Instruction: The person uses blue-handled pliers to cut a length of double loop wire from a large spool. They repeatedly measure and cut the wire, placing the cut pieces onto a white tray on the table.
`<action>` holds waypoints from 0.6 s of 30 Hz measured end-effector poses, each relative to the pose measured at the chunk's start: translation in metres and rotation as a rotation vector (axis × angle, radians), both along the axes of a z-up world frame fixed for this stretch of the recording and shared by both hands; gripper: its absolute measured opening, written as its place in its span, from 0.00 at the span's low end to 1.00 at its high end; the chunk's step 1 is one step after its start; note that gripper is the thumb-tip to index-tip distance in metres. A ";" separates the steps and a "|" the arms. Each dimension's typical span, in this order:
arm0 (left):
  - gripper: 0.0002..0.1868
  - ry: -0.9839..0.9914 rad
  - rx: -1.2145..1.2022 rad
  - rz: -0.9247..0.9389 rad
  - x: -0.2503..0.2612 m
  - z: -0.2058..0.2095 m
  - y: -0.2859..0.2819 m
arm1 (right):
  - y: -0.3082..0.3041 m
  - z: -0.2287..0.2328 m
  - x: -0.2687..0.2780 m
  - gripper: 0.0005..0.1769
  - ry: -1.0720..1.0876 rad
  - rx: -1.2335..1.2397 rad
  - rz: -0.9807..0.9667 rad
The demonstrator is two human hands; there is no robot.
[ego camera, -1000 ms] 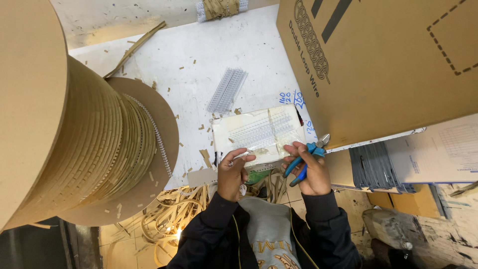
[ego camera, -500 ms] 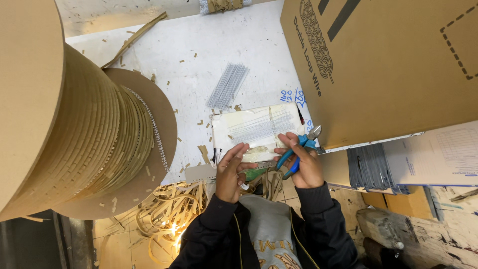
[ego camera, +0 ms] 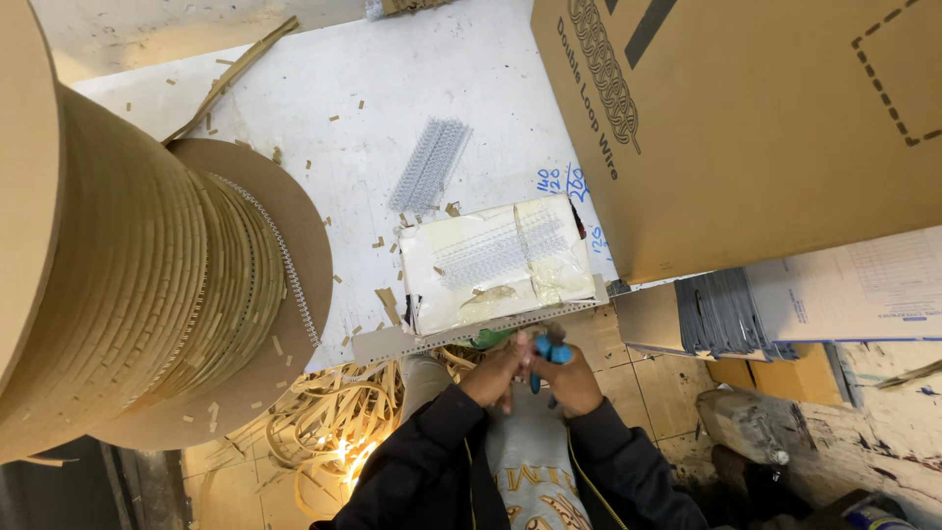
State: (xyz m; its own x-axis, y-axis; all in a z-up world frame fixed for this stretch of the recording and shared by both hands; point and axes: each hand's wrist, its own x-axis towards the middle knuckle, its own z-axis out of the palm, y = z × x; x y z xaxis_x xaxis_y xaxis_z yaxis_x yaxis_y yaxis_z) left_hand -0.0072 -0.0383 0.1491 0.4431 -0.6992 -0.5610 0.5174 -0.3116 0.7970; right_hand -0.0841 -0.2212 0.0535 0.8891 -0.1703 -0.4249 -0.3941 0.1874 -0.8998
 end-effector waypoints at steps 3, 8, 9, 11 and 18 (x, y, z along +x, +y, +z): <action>0.31 -0.028 0.087 -0.077 0.000 -0.054 0.008 | -0.017 -0.029 0.008 0.08 0.025 0.032 -0.345; 0.16 -0.051 0.007 -0.066 0.011 -0.084 0.031 | -0.039 -0.027 0.025 0.05 -0.009 0.055 -0.799; 0.15 -0.025 0.007 -0.031 0.010 -0.099 0.036 | -0.043 -0.033 0.027 0.06 -0.023 0.048 -0.811; 0.14 0.003 0.007 0.003 0.009 -0.114 0.041 | -0.045 -0.038 0.031 0.07 -0.035 0.041 -0.823; 0.14 -0.038 0.151 0.336 0.012 -0.104 0.032 | -0.045 -0.046 0.034 0.08 -0.001 0.043 -0.903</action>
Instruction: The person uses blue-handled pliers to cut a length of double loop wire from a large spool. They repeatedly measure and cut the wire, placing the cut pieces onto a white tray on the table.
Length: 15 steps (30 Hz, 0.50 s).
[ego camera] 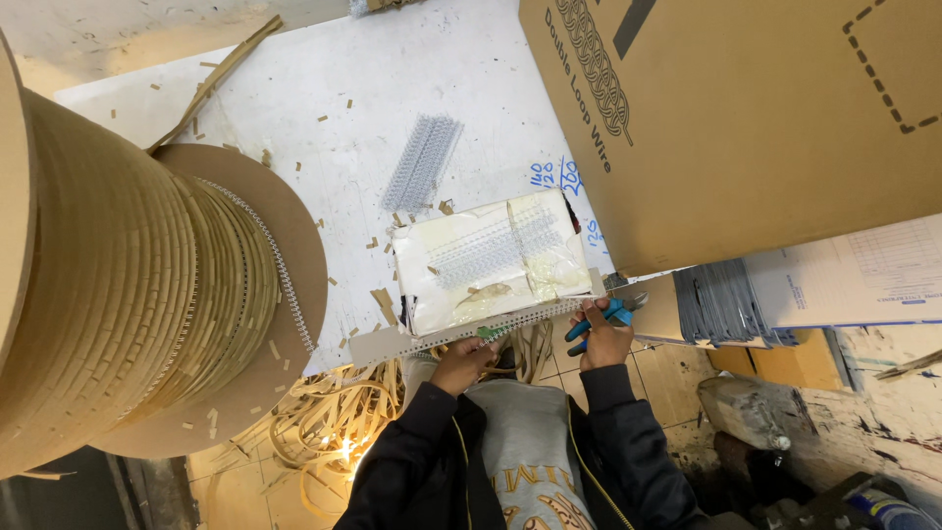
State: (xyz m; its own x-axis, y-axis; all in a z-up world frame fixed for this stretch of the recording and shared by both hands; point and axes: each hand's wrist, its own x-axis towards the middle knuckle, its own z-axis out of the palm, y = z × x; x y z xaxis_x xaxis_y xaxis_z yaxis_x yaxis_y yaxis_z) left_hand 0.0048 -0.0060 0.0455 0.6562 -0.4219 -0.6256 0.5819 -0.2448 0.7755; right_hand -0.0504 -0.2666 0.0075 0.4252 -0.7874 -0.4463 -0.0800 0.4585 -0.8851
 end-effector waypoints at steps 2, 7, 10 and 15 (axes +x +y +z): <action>0.15 0.023 0.036 0.048 -0.003 -0.010 -0.002 | -0.002 -0.007 -0.002 0.08 0.006 0.011 -0.002; 0.20 0.154 0.040 0.260 -0.013 -0.041 -0.013 | -0.002 -0.013 -0.003 0.08 0.016 0.014 -0.002; 0.20 0.160 0.098 0.322 -0.017 -0.060 -0.020 | 0.030 0.013 -0.013 0.09 0.060 -0.013 0.074; 0.19 0.223 0.024 0.394 -0.019 -0.041 -0.032 | 0.055 -0.025 -0.039 0.10 0.261 -0.144 0.730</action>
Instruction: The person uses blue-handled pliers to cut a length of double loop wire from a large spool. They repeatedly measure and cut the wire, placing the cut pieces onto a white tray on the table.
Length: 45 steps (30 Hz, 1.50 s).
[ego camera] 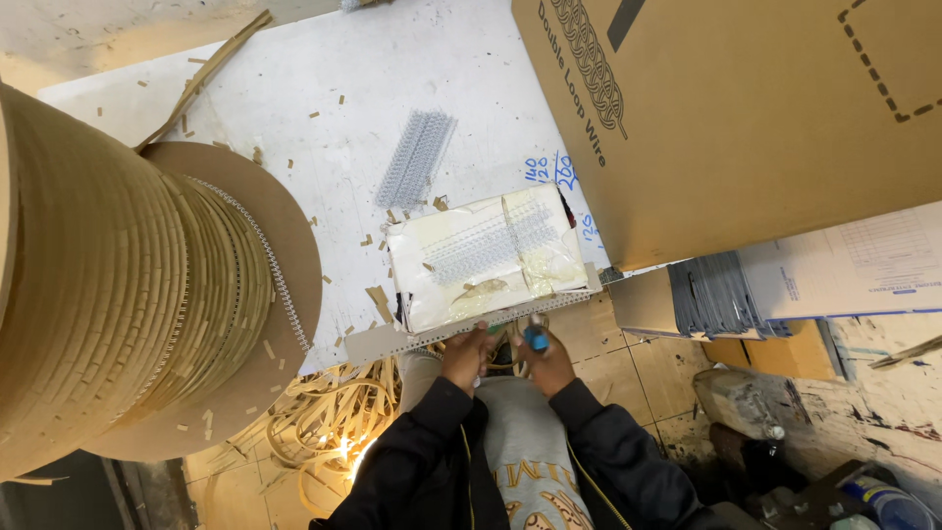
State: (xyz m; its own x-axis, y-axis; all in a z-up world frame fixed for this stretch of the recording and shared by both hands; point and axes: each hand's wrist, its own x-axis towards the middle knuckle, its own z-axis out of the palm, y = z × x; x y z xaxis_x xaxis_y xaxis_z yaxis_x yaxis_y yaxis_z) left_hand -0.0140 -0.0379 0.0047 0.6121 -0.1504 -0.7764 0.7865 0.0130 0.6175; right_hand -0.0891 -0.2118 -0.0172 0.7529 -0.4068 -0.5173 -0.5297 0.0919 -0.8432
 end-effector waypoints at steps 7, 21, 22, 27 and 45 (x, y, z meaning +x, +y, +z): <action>0.16 0.012 -0.152 0.134 -0.003 0.039 -0.005 | 0.024 0.020 0.006 0.22 0.160 -0.248 0.594; 0.15 0.061 -0.277 0.117 -0.002 0.002 -0.005 | 0.019 0.001 0.017 0.18 0.164 -0.280 0.661; 0.17 0.090 -0.301 0.125 -0.001 0.001 -0.006 | 0.021 0.002 0.018 0.19 0.144 -0.278 0.670; 0.19 0.086 -0.303 0.155 0.001 0.034 -0.012 | 0.014 -0.032 0.016 0.14 0.108 -0.272 0.667; 0.08 0.183 -0.451 0.291 0.001 0.008 -0.017 | -0.002 0.062 0.027 0.21 -0.108 0.265 -0.486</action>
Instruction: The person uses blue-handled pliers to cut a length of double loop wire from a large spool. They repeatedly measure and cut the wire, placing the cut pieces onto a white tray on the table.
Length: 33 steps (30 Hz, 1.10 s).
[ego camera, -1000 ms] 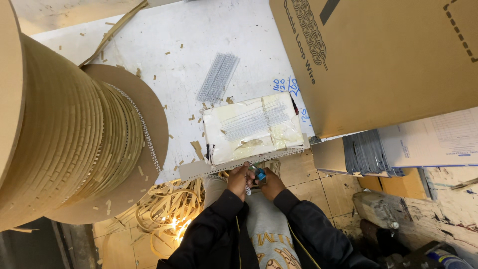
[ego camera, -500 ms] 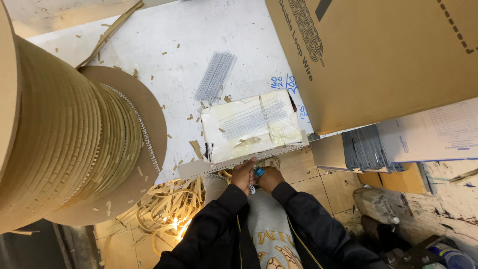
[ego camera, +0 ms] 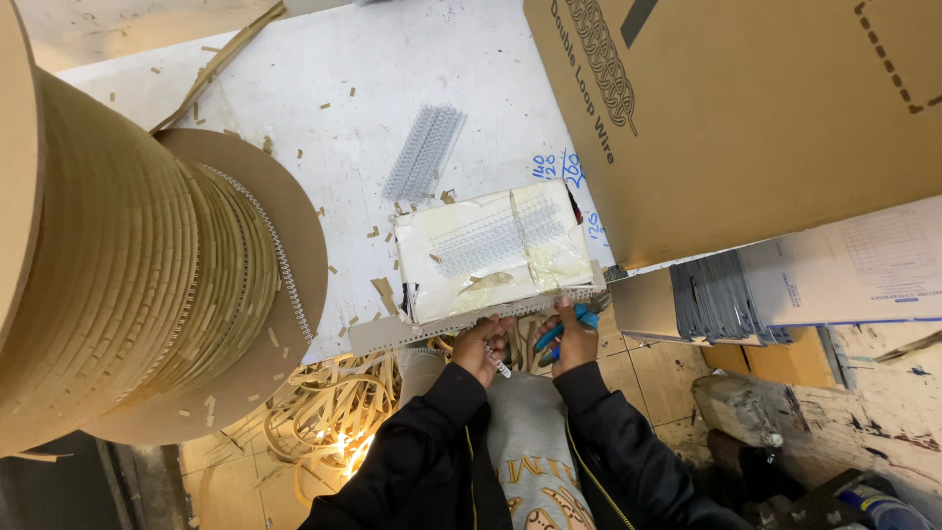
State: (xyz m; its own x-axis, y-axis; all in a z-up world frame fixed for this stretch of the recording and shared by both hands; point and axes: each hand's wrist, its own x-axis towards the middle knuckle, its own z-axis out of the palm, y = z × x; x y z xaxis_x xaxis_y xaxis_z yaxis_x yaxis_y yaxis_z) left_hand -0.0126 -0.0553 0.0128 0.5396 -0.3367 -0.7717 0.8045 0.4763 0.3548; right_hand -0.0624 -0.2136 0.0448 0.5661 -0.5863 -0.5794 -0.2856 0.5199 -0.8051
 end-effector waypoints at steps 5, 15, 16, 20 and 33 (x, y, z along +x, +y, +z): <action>0.07 -0.016 0.009 -0.006 0.000 -0.020 -0.001 | -0.023 -0.044 0.010 0.15 -0.021 0.183 -0.211; 0.13 -0.424 0.147 -0.173 -0.013 0.120 0.022 | -0.019 0.059 -0.004 0.09 -0.162 0.125 -0.208; 0.14 -0.475 0.128 -0.115 -0.011 0.130 0.026 | -0.016 0.076 -0.002 0.09 -0.228 0.104 -0.166; 0.13 -0.496 0.156 0.029 0.007 0.149 0.029 | -0.015 0.112 0.012 0.08 -0.230 0.101 -0.050; 0.28 -0.339 0.091 0.127 0.046 0.175 0.040 | -0.011 0.144 0.065 0.27 -0.250 0.242 0.200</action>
State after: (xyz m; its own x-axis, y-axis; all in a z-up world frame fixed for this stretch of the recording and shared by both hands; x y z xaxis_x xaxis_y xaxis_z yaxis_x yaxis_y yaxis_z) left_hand 0.0330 -0.0158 0.1875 0.8029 -0.1889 -0.5655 0.5704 0.5192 0.6364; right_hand 0.0026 -0.2250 0.1889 0.7963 -0.3139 -0.5171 -0.2108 0.6573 -0.7236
